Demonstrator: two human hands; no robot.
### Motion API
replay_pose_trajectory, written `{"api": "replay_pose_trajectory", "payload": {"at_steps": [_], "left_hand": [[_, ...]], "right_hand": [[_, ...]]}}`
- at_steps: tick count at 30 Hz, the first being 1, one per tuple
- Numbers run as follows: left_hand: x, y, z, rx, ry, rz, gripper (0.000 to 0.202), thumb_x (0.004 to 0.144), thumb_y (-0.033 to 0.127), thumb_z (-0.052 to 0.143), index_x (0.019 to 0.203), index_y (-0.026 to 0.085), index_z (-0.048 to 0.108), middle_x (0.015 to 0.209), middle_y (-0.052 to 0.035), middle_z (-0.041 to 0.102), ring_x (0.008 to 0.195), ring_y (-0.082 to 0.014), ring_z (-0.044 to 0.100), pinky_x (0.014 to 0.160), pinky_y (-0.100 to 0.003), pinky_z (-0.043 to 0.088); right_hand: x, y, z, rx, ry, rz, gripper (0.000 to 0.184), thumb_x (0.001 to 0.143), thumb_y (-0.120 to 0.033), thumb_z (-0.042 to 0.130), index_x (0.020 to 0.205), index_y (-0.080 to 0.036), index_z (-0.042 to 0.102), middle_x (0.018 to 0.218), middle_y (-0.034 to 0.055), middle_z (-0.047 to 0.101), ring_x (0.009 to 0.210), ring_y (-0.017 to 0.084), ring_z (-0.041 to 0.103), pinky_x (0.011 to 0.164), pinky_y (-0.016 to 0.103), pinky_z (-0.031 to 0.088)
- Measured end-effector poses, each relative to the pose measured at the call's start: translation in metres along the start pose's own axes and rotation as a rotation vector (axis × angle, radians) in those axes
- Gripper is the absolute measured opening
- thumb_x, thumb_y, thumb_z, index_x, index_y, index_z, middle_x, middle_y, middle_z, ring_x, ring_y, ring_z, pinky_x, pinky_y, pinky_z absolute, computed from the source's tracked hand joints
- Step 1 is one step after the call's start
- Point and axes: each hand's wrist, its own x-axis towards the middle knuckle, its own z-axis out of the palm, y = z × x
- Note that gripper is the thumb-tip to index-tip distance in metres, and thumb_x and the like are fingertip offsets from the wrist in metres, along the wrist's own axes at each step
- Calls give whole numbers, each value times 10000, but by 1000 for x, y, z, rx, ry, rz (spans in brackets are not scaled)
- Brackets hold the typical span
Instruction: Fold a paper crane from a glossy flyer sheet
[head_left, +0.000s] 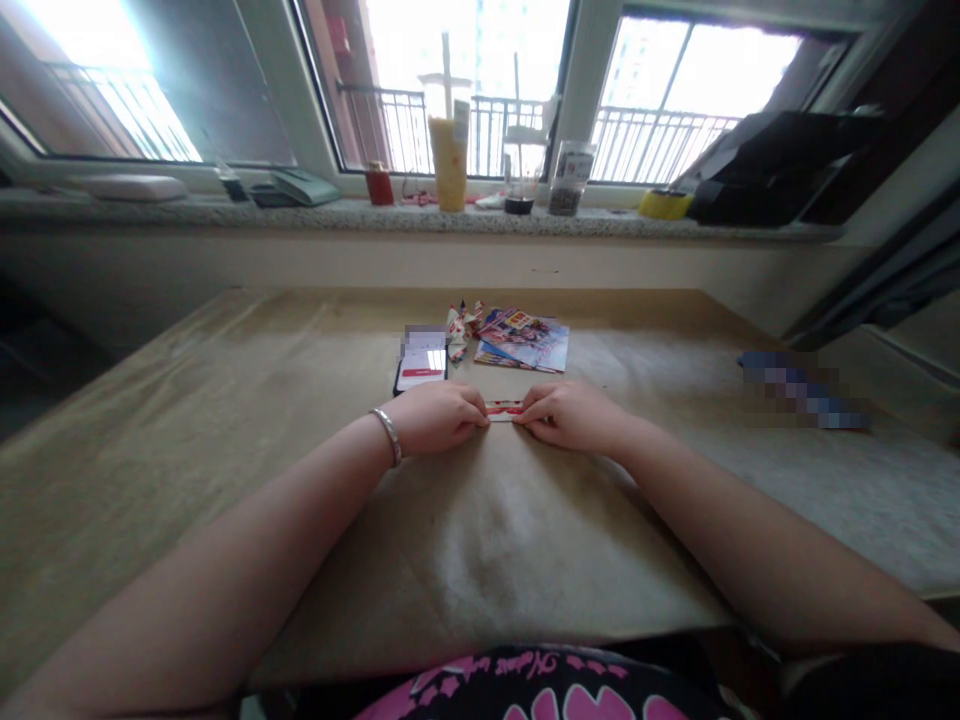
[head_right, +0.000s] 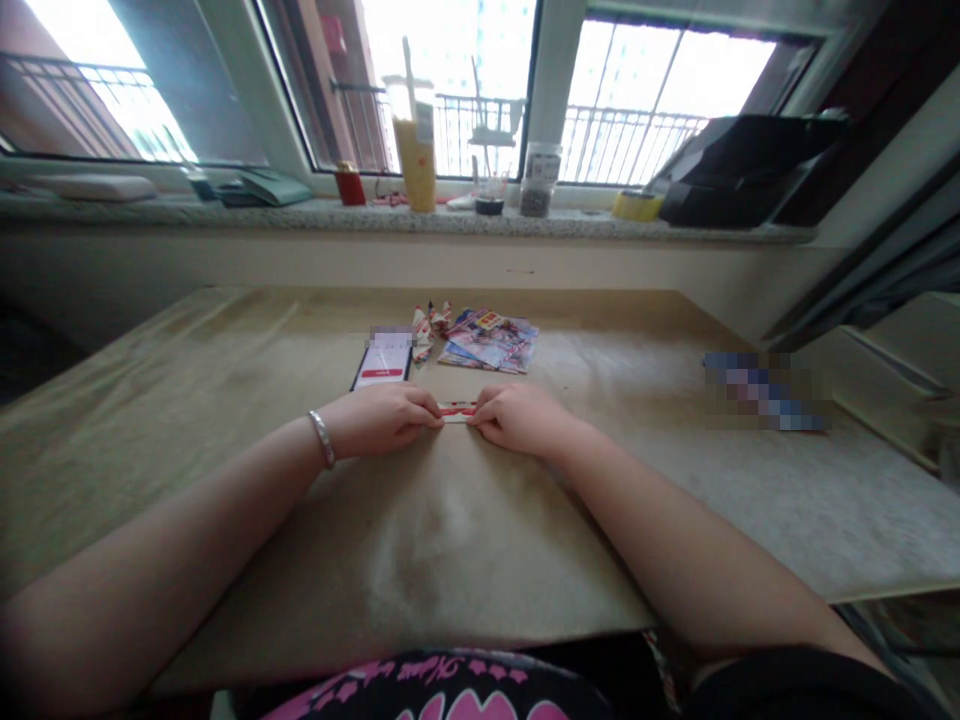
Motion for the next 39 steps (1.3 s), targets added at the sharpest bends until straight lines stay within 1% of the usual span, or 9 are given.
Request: {"api": "replay_pose_trajectory", "payload": {"at_steps": [8,14,19,25,30,32,36,37,39], "left_hand": [[0,3,1,43,36,-23,298,802,146,486,977,221,715,1018,-13,686,884,-172,631,822,-283,494],[0,2,2,31,37,-22,296,809,155,480,977,226,713,1039,-6,682,892,-167,631,832,-273,484],[0,0,2,17,40,-35,306,802,147,470,970,230,711,1039,-2,689,913,-164,631,849,-272,479],[-1,2,1,28,45,-40,280,793,160,476,935,224,709,1012,-5,694,886,-163,636,817,-270,488],[-1,7,0,68,51,-46,244,794,156,489,877,215,711,964,-25,687,875,-175,628,802,-283,497],[-1,7,1,50,62,-40,240,795,151,487,871,209,707,1003,-26,680,877,-174,628,812,-289,497],[0,5,6,11,155,-40,258,800,136,472,941,189,681,1240,-53,588,967,-183,607,859,-308,482],[1,6,8,4,172,-44,269,808,135,467,979,185,668,1232,-60,593,980,-188,598,872,-316,474],[2,8,10,1,164,-62,267,806,121,460,985,170,653,1066,-62,663,899,-192,596,824,-317,479]], "right_hand": [[0,-8,-2,-66,-17,63,237,842,-245,505,880,-247,738,918,32,686,742,143,611,635,250,397],[-2,-2,-6,-9,-39,69,213,814,-232,547,891,-266,743,950,13,694,755,135,620,660,244,414],[-4,-3,-8,-17,-51,80,224,817,-228,530,879,-253,744,959,22,692,776,147,625,670,250,425],[-3,-4,-9,-16,-62,87,233,813,-229,523,892,-255,740,973,17,691,788,148,627,683,250,423],[-3,-8,-8,-38,-45,123,205,811,-255,527,863,-248,725,943,18,683,758,149,617,639,251,396],[-2,-9,-6,-63,-22,128,196,825,-284,523,859,-231,709,900,28,676,752,155,610,627,256,384],[0,-8,2,-100,40,128,189,846,-322,525,887,-211,672,875,41,661,794,168,598,637,261,372],[0,-8,4,-104,53,129,185,845,-328,533,905,-213,665,890,39,660,807,170,597,640,261,370],[1,-7,8,-102,74,127,189,846,-337,543,947,-224,656,917,32,657,826,171,597,646,261,366]]}}
